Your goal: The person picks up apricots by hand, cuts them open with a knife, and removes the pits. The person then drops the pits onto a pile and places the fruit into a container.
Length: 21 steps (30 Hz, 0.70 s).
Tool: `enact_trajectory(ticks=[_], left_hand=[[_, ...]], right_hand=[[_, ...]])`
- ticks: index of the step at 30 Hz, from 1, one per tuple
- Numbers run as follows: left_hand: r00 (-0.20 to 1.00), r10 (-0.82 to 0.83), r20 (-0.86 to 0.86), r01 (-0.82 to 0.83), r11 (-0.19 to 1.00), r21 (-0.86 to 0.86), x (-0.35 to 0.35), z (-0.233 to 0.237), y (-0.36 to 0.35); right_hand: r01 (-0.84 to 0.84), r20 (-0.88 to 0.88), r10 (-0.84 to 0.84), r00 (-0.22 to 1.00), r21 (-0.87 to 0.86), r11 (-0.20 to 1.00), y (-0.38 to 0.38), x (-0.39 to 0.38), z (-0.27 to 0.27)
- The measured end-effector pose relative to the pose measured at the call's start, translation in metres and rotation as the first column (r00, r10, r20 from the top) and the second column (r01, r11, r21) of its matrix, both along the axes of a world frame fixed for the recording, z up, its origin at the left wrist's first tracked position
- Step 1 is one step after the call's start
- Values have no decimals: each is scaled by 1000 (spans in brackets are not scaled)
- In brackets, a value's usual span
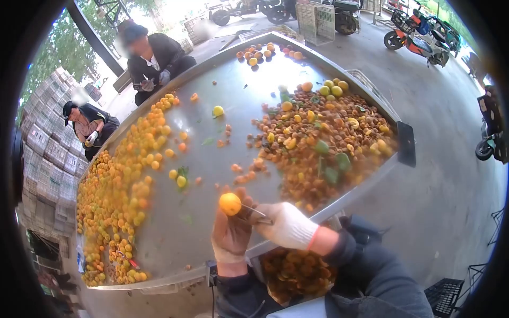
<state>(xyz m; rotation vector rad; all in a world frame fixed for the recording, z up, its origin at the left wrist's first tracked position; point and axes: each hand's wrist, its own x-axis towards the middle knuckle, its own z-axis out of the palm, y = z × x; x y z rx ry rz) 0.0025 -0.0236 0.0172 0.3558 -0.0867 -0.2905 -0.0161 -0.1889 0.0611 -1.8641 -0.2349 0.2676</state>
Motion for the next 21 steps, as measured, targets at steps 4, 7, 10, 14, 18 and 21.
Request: enact_trajectory(ticks=[4,7,10,14,18,21], left_hand=[[996,7,83,-19,989,148,3,-5,-7],[994,4,113,-25,982,188,6,-7,-10],[991,22,134,-50,976,211,9,-8,-13],[987,53,149,-93,958,272,8,-3,-14],[969,-5,248,-132,836,533,0,4,-15],[978,44,204,-147,839,524,-2,11,-18]], right_hand=[[58,84,-59,995,20,998,7,-1,-12],[64,63,-58,996,-101,993,6,1,-14],[68,90,-57,994,-117,991,4,5,-13],[103,142,-75,987,-202,974,3,7,-18],[105,114,-74,991,-286,953,3,12,-16],[91,86,-65,994,-337,937,6,15,-18]])
